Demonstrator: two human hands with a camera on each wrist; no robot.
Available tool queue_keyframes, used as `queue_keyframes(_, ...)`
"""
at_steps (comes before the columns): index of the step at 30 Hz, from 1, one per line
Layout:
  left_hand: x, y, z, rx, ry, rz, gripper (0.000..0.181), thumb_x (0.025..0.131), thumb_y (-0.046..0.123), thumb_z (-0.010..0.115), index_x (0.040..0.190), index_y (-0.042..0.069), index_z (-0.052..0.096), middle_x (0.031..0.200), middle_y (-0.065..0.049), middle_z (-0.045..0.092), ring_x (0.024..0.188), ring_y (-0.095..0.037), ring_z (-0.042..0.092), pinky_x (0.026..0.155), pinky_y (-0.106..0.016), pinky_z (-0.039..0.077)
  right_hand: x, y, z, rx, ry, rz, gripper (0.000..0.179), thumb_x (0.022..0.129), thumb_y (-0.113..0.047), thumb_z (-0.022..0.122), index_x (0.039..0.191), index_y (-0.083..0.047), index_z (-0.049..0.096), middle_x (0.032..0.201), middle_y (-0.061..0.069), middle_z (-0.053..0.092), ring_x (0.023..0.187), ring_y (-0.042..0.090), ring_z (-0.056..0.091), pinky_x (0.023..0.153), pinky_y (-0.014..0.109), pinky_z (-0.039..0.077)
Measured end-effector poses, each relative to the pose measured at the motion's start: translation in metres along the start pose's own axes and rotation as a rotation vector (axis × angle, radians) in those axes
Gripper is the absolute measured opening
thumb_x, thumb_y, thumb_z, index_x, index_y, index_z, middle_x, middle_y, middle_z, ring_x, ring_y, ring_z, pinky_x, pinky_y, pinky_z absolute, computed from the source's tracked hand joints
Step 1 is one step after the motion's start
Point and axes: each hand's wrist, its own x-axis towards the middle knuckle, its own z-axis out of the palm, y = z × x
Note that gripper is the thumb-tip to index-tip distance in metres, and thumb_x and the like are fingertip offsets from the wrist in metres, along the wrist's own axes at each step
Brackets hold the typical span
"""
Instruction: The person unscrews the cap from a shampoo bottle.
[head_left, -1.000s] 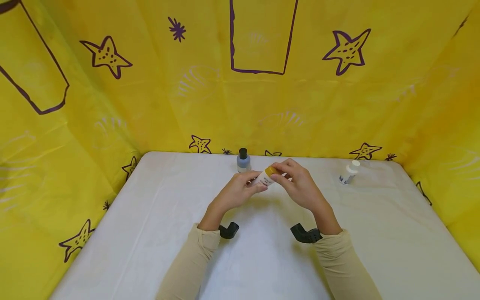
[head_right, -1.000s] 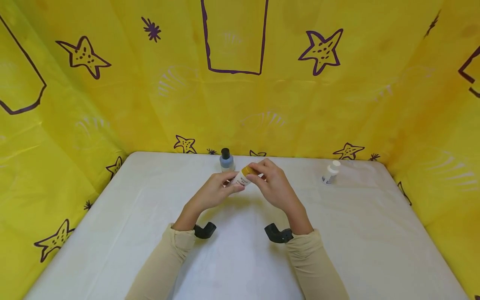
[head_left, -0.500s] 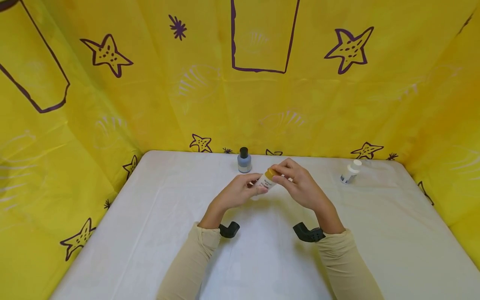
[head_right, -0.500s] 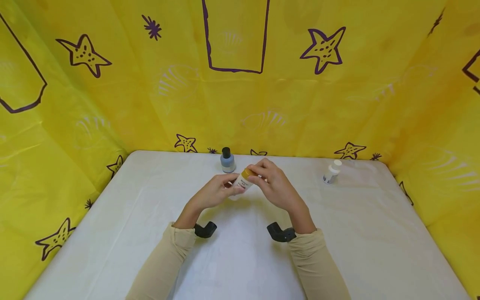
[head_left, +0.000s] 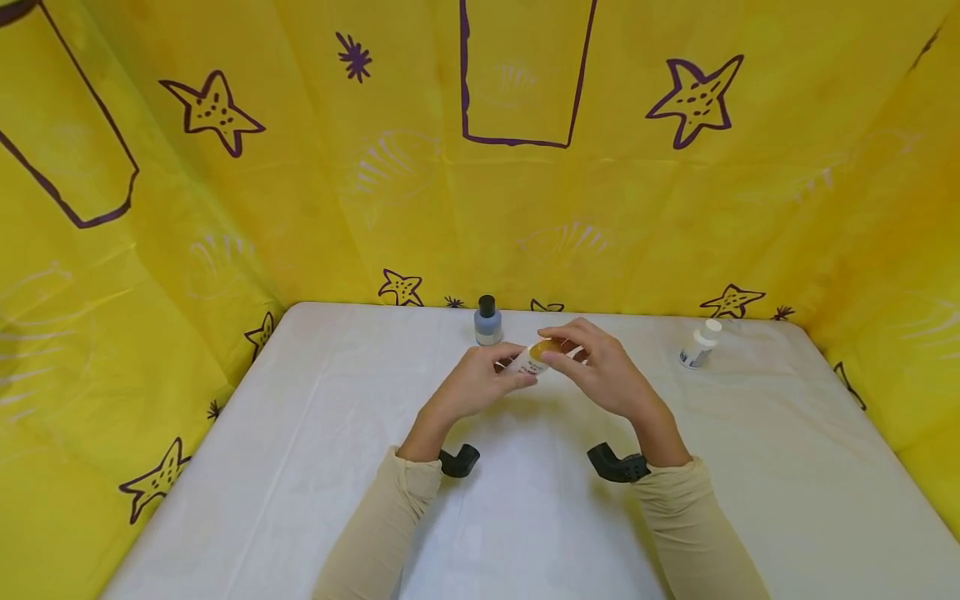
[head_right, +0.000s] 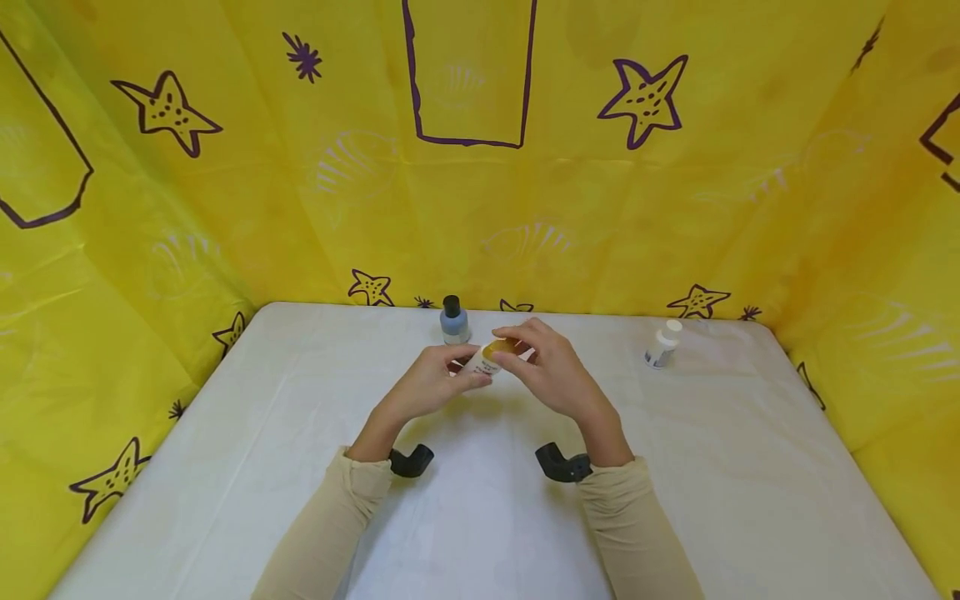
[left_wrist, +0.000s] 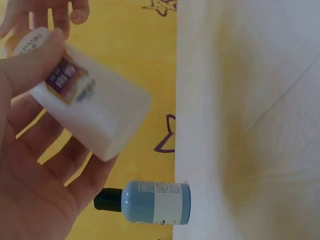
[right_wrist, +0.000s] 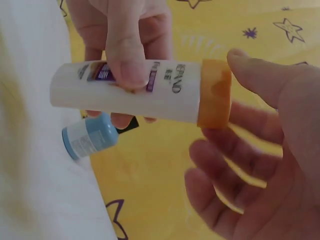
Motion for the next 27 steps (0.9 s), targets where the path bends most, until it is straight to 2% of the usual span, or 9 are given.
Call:
queue_keyframes(3, 0.000, 0.002, 0.002, 0.035, 0.060, -0.004, 0.031, 0.089, 0.038, 0.079, 0.116, 0.025, 0.072, 0.105, 0.009, 0.072, 0.092, -0.012, 0.066, 0.079, -0.030, 0.056, 0.000, -0.003, 0.005, -0.025, 0.055, 0.070, 0.035, 0.094, -0.033, 0.074, 0.123, -0.014, 0.069, 0.103, 0.003, 0.063, 0.092, 0.017, 0.062, 0.081, 0.031, 0.054)
queue_keyframes(6, -0.001, 0.004, 0.004, 0.066, 0.089, 0.012, 0.030, 0.087, 0.037, 0.082, 0.111, 0.024, 0.070, 0.101, 0.008, 0.072, 0.088, -0.011, 0.067, 0.076, -0.029, 0.056, 0.000, -0.005, 0.010, -0.032, 0.092, 0.098, 0.036, 0.091, -0.037, 0.077, 0.116, -0.012, 0.069, 0.100, 0.005, 0.062, 0.089, 0.018, 0.063, 0.080, 0.030, 0.054)
queue_keyframes(14, -0.001, 0.007, 0.006, 0.127, 0.111, 0.050, 0.033, 0.084, 0.034, 0.085, 0.108, 0.021, 0.067, 0.103, 0.005, 0.073, 0.088, -0.011, 0.069, 0.074, -0.026, 0.057, 0.002, -0.007, 0.017, -0.060, 0.170, 0.030, 0.029, 0.089, -0.030, 0.080, 0.110, -0.011, 0.074, 0.096, 0.004, 0.065, 0.089, 0.021, 0.061, 0.077, 0.036, 0.055)
queue_keyframes(17, -0.001, 0.007, 0.006, 0.145, 0.129, 0.062, 0.032, 0.084, 0.035, 0.085, 0.107, 0.020, 0.067, 0.101, 0.004, 0.074, 0.086, -0.010, 0.070, 0.072, -0.026, 0.056, 0.002, -0.009, 0.017, -0.067, 0.176, 0.019, 0.029, 0.091, -0.027, 0.079, 0.113, -0.008, 0.075, 0.096, 0.006, 0.065, 0.087, 0.020, 0.061, 0.076, 0.032, 0.055)
queue_keyframes(22, -0.001, 0.004, 0.008, 0.134, 0.174, 0.087, 0.030, 0.085, 0.037, 0.084, 0.106, 0.021, 0.069, 0.099, 0.003, 0.074, 0.081, -0.010, 0.068, 0.070, -0.027, 0.055, 0.001, -0.010, 0.016, -0.089, 0.194, 0.010, 0.035, 0.091, -0.026, 0.077, 0.119, -0.005, 0.074, 0.099, 0.010, 0.065, 0.085, 0.020, 0.062, 0.075, 0.029, 0.053)
queue_keyframes(27, -0.001, 0.002, 0.008, 0.097, 0.171, 0.077, 0.029, 0.086, 0.037, 0.082, 0.108, 0.023, 0.071, 0.097, 0.005, 0.073, 0.082, -0.011, 0.066, 0.070, -0.027, 0.054, 0.001, -0.011, 0.017, -0.069, 0.193, -0.015, 0.035, 0.092, -0.024, 0.077, 0.121, -0.006, 0.074, 0.101, 0.010, 0.064, 0.086, 0.020, 0.062, 0.075, 0.028, 0.053)
